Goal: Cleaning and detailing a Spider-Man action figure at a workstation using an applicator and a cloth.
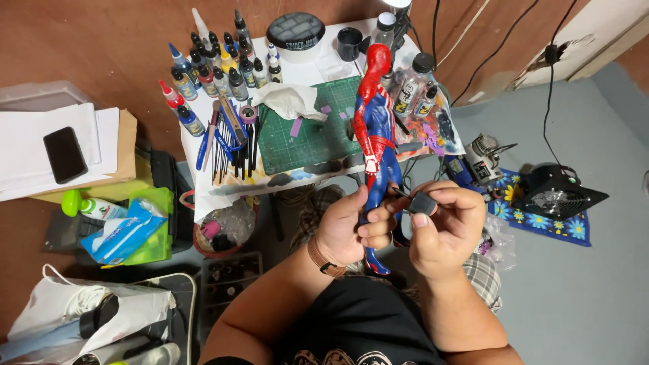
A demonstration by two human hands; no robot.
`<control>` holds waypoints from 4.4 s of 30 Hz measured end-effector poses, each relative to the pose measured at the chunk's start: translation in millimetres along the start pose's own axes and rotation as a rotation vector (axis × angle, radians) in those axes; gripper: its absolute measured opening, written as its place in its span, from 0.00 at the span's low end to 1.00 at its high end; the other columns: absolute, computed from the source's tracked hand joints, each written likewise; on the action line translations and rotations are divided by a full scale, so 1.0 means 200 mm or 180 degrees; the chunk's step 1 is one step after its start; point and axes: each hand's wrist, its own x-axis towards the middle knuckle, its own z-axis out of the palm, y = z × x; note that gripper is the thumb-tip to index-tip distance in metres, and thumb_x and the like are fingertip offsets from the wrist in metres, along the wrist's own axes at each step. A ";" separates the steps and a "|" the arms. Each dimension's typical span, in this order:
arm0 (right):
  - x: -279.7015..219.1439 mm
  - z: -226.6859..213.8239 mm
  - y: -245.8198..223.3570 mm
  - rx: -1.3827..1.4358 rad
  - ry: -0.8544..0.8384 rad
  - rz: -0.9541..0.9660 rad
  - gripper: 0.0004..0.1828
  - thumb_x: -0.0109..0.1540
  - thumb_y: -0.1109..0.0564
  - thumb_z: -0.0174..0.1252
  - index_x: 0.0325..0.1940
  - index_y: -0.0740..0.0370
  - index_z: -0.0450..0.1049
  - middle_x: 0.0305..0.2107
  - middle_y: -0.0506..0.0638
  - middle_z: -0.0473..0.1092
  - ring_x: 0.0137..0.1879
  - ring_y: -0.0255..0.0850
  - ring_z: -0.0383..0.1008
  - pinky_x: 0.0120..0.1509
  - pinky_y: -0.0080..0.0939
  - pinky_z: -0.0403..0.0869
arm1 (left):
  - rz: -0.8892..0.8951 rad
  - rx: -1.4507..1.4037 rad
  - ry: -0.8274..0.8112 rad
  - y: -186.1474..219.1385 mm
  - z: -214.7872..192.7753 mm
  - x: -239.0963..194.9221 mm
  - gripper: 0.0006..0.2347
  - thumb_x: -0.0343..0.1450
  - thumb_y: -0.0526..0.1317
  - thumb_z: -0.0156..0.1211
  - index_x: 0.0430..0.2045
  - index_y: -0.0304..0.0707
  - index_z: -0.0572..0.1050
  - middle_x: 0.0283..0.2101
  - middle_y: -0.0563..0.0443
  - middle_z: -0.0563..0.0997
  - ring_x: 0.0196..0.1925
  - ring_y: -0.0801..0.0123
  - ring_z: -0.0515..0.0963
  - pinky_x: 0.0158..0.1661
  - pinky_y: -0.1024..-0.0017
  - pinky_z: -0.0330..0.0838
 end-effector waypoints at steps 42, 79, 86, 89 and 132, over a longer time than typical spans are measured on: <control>-0.02 -0.04 0.03 -0.0203 0.0184 -0.0035 0.17 0.63 0.63 0.62 0.46 0.71 0.61 0.30 0.63 0.65 0.34 0.52 0.76 0.37 0.41 0.78 | 0.0582 0.0133 0.0389 -0.11 0.08 0.02 0.17 0.80 0.49 0.48 0.58 0.38 0.67 0.30 0.59 0.65 0.25 0.81 0.67 0.24 0.81 0.65; -0.03 -0.02 0.03 -0.0201 0.0064 -0.0072 0.16 0.64 0.61 0.61 0.46 0.69 0.61 0.31 0.59 0.63 0.34 0.45 0.69 0.35 0.37 0.73 | 0.0538 0.0354 0.0287 -0.07 0.00 0.00 0.18 0.79 0.50 0.51 0.57 0.37 0.68 0.28 0.58 0.65 0.23 0.80 0.68 0.23 0.81 0.66; -0.03 0.02 0.01 -0.0073 0.0081 -0.0111 0.16 0.63 0.61 0.60 0.46 0.68 0.60 0.30 0.59 0.63 0.34 0.46 0.68 0.35 0.37 0.71 | 0.0647 0.0577 0.0485 -0.07 0.00 0.00 0.18 0.79 0.50 0.51 0.56 0.36 0.68 0.28 0.56 0.64 0.22 0.79 0.67 0.22 0.80 0.65; -0.02 0.03 0.00 -0.0003 0.0152 -0.0065 0.16 0.64 0.60 0.59 0.46 0.67 0.60 0.31 0.60 0.63 0.34 0.46 0.68 0.35 0.41 0.74 | 0.0966 0.1070 0.0738 -0.06 0.06 0.01 0.17 0.79 0.48 0.49 0.56 0.33 0.66 0.29 0.54 0.65 0.22 0.77 0.67 0.22 0.78 0.66; -0.11 0.07 -0.11 0.0415 -0.0808 0.0355 0.16 0.64 0.58 0.59 0.52 0.60 0.63 0.36 0.56 0.65 0.43 0.48 0.72 0.58 0.53 0.84 | -0.0404 -0.0448 -0.1160 0.18 -0.16 -0.01 0.13 0.77 0.49 0.54 0.42 0.37 0.66 0.24 0.56 0.58 0.14 0.80 0.51 0.39 0.63 0.80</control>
